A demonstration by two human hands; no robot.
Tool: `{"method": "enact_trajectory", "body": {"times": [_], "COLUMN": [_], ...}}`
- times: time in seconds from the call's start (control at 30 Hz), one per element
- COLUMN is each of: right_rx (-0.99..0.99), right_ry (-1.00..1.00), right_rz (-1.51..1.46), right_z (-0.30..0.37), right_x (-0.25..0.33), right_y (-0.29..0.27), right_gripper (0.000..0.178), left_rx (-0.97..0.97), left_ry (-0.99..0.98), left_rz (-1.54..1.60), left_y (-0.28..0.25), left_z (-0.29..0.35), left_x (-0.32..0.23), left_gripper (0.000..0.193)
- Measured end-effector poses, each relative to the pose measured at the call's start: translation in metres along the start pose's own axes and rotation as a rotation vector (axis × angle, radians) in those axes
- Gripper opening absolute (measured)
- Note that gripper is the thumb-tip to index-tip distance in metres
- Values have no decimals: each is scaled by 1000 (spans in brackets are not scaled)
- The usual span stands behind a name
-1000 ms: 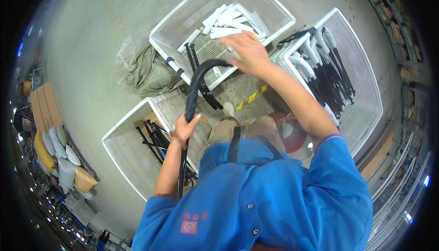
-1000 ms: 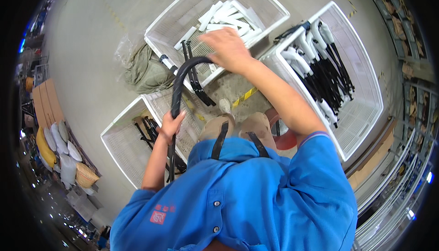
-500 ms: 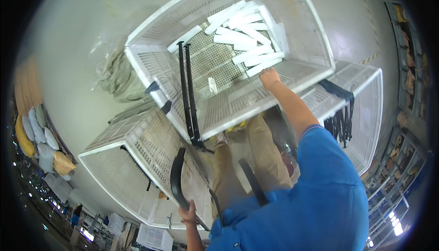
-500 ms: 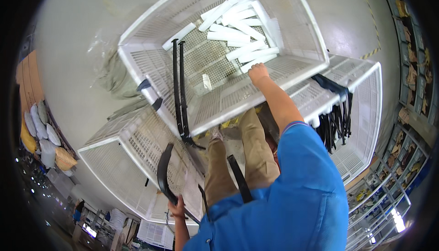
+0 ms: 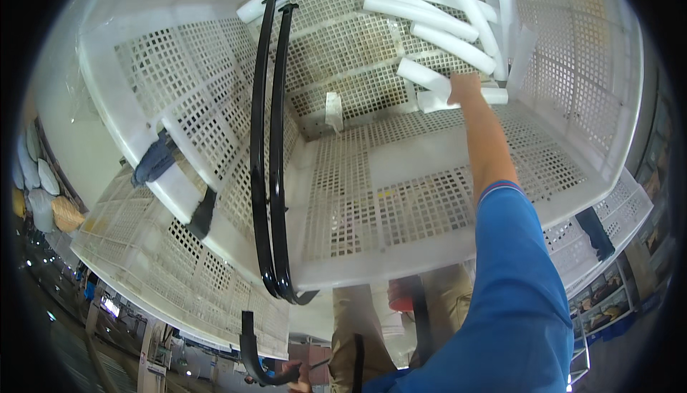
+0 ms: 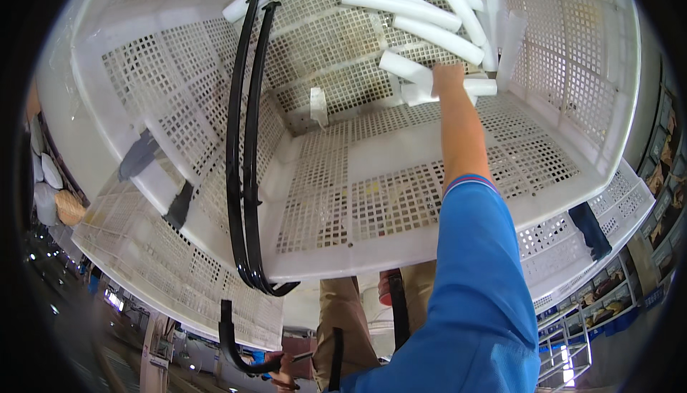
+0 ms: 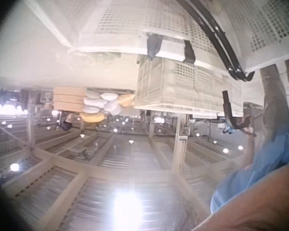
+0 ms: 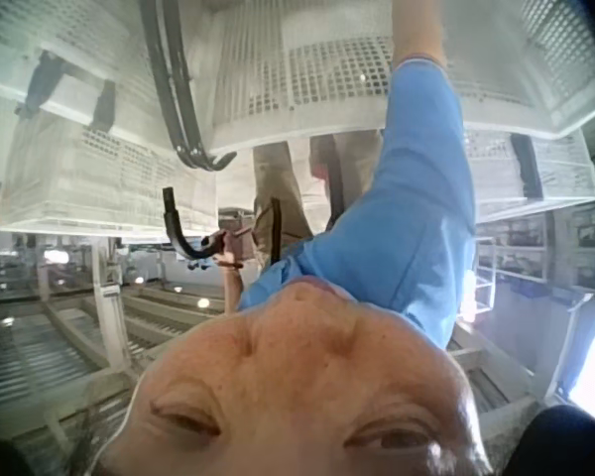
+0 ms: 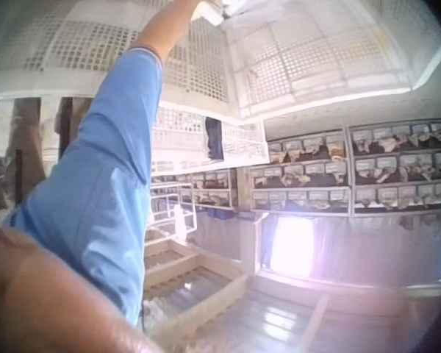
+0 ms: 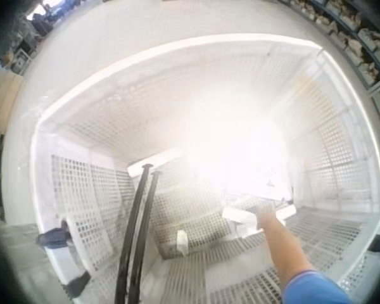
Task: The person repeatedly picks black curved rods and white plastic caps from white baskets, wipes the rods with a cloth, and inserts the caps into the rod ends. The person places the assembled units into a basket and continues the cycle.
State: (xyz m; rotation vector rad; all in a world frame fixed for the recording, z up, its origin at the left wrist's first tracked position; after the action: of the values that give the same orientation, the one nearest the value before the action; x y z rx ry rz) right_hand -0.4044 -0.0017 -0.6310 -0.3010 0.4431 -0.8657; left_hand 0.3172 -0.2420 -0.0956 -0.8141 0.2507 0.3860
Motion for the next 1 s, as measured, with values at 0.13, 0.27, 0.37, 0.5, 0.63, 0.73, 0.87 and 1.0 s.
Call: {"method": "enact_trajectory", "body": {"times": [0.13,0.27,0.37,0.5,0.63,0.73,0.87,1.0], "right_rx": [34,-46,347,431,502,623,399,132], "right_ry": [-179,-277,-491,-691,-564,-758,-770,-612], "right_rz": [89,-780,-2257,-3078,-3444,-3483,-3555,-3613], "right_z": [55,117,220,375,475,526,564,602], "right_x": [39,28,21,2,-4,0,-12,-18], "right_y": [10,-93,-165,-213,-227,-243,-240,-217], "right_gripper": [48,39,39,36,30,32,35,40], "left_rx": [-13,16,116,306,387,500,539,617], "left_ry": [-100,-150,80,213,289,341,410,468], "left_rz": [141,306,345,384,501,509,421,448], "left_y": [6,-3,-3,0,-3,-8,-23,-45], "left_z": [3,-2,-6,0,19,32,43,47], "left_x": [-59,-140,-214,-290,-334,-351,-351,-336], "left_gripper": [17,11,11,13,13,13,13,13]}}
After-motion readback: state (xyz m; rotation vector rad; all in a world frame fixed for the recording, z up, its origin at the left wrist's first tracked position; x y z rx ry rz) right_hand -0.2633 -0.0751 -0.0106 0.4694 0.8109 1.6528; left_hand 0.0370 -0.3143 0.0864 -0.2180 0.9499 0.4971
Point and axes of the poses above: each hand's wrist, its own z-axis away from the middle knuckle, its own y-axis out of the palm, x = y × z, the point moved 6 cm from there along -z, towards the middle knuckle, and after that the axes turned 5 degrees about y, right-handed, at the moved point
